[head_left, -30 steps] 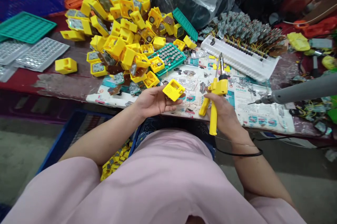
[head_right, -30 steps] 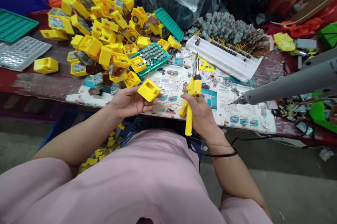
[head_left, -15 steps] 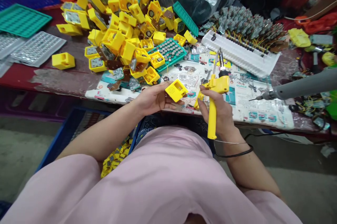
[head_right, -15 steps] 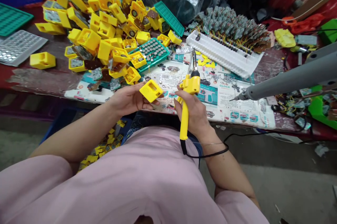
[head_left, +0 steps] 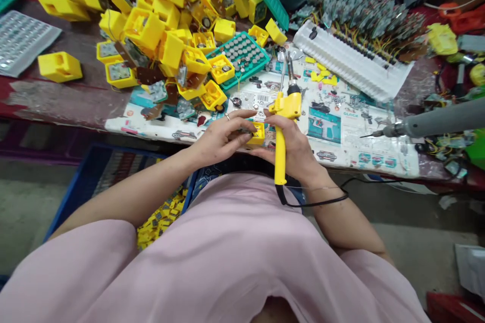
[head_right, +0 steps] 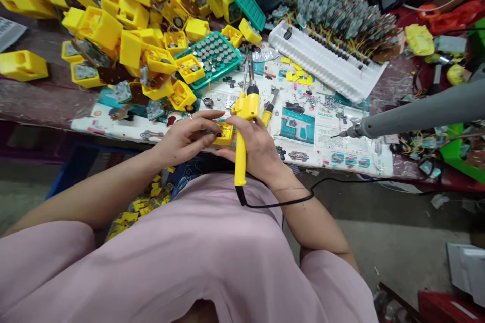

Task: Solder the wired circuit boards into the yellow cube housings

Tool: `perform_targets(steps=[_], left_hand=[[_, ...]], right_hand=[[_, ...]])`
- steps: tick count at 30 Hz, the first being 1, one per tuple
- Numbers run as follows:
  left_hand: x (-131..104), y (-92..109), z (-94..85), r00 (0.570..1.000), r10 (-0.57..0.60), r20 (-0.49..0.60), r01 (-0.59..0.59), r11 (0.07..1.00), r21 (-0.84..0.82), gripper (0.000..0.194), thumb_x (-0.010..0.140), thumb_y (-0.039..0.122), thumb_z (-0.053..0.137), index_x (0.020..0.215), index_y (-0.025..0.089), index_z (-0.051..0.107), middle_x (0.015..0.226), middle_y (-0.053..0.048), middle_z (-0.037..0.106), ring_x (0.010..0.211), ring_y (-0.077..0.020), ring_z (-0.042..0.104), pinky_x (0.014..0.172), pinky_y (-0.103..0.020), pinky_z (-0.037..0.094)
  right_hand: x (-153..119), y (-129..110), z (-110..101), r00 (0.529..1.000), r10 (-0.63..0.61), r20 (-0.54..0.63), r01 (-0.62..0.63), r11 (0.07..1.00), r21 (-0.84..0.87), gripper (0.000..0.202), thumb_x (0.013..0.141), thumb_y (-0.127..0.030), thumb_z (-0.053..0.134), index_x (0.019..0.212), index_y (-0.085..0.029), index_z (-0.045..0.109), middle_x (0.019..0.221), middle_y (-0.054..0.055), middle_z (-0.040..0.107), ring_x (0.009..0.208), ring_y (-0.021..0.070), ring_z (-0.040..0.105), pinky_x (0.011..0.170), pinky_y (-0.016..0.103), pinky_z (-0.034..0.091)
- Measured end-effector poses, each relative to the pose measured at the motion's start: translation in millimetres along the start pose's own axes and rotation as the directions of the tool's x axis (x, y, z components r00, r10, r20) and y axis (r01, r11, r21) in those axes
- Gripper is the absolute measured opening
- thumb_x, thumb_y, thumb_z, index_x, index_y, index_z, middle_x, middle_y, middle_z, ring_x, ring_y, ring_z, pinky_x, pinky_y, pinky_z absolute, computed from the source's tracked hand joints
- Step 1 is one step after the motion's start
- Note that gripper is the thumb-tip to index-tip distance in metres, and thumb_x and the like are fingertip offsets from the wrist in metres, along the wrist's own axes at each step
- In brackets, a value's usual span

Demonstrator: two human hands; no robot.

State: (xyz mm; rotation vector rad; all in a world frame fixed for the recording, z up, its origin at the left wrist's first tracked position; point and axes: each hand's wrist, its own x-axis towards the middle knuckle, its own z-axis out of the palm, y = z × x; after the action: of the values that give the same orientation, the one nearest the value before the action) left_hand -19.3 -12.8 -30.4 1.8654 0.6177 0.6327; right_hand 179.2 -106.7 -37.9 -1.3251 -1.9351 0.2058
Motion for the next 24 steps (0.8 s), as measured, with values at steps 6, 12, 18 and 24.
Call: perform_targets(steps=[6,12,18,24], left_hand=[[-1.4,-1.7,-4.4,0.985,-0.152,-0.084,0.132,0.971,-0.201,0.032,0.089,0.048,0.064,0.097,0.017,0.069,0.11,-0.01,0.074,0.1,-0.0212,0.071,0.09,-0.034,0.06],[8.8,-5.1,-14.8,0.97,-0.199,-0.137,0.189,0.979,-0.082,0.038,0.088,0.044,0.062,0.113,0.017,0.068,0.1,-0.007,0.075,0.087,-0.0189,0.072,0.081,-0.034,0.061],[17.0,5.6,-15.1,0.996,-0.086,-0.037,0.091,0.979,0.181,0.03,0.088,0.028,0.051,0.102,0.016,0.074,0.102,-0.006,0.076,0.094,-0.0191,0.071,0.088,-0.032,0.058],[29.6,2.2,-29.3,0.996,-0.074,0.059,0.046,0.924,0.379,0.036,0.091,0.027,0.043,0.11,0.019,0.072,0.1,-0.007,0.076,0.091,-0.0189,0.072,0.084,-0.031,0.057]], right_hand=[[6.7,9.7,0.0,0.998,-0.009,0.065,0.014,0.997,-0.07,0.045,0.094,-0.042,0.062,0.133,-0.026,0.045,0.125,0.01,0.067,0.115,0.0266,0.066,0.096,0.042,0.058],[10.6,8.6,-14.3,1.0,-0.013,-0.018,0.007,0.956,-0.294,0.044,0.091,-0.041,0.066,0.128,-0.025,0.047,0.122,0.01,0.069,0.113,0.0294,0.065,0.103,0.049,0.049],[9.5,-1.3,0.8,0.997,0.065,-0.04,-0.076,0.897,-0.436,0.045,0.092,-0.046,0.064,0.127,-0.022,0.05,0.114,0.012,0.07,0.1,0.0302,0.066,0.089,0.045,0.051],[12.5,13.3,-14.1,0.985,-0.056,0.161,0.087,0.978,-0.188,0.042,0.097,-0.039,0.058,0.134,-0.023,0.047,0.121,0.011,0.069,0.104,0.0251,0.068,0.089,0.039,0.058]])
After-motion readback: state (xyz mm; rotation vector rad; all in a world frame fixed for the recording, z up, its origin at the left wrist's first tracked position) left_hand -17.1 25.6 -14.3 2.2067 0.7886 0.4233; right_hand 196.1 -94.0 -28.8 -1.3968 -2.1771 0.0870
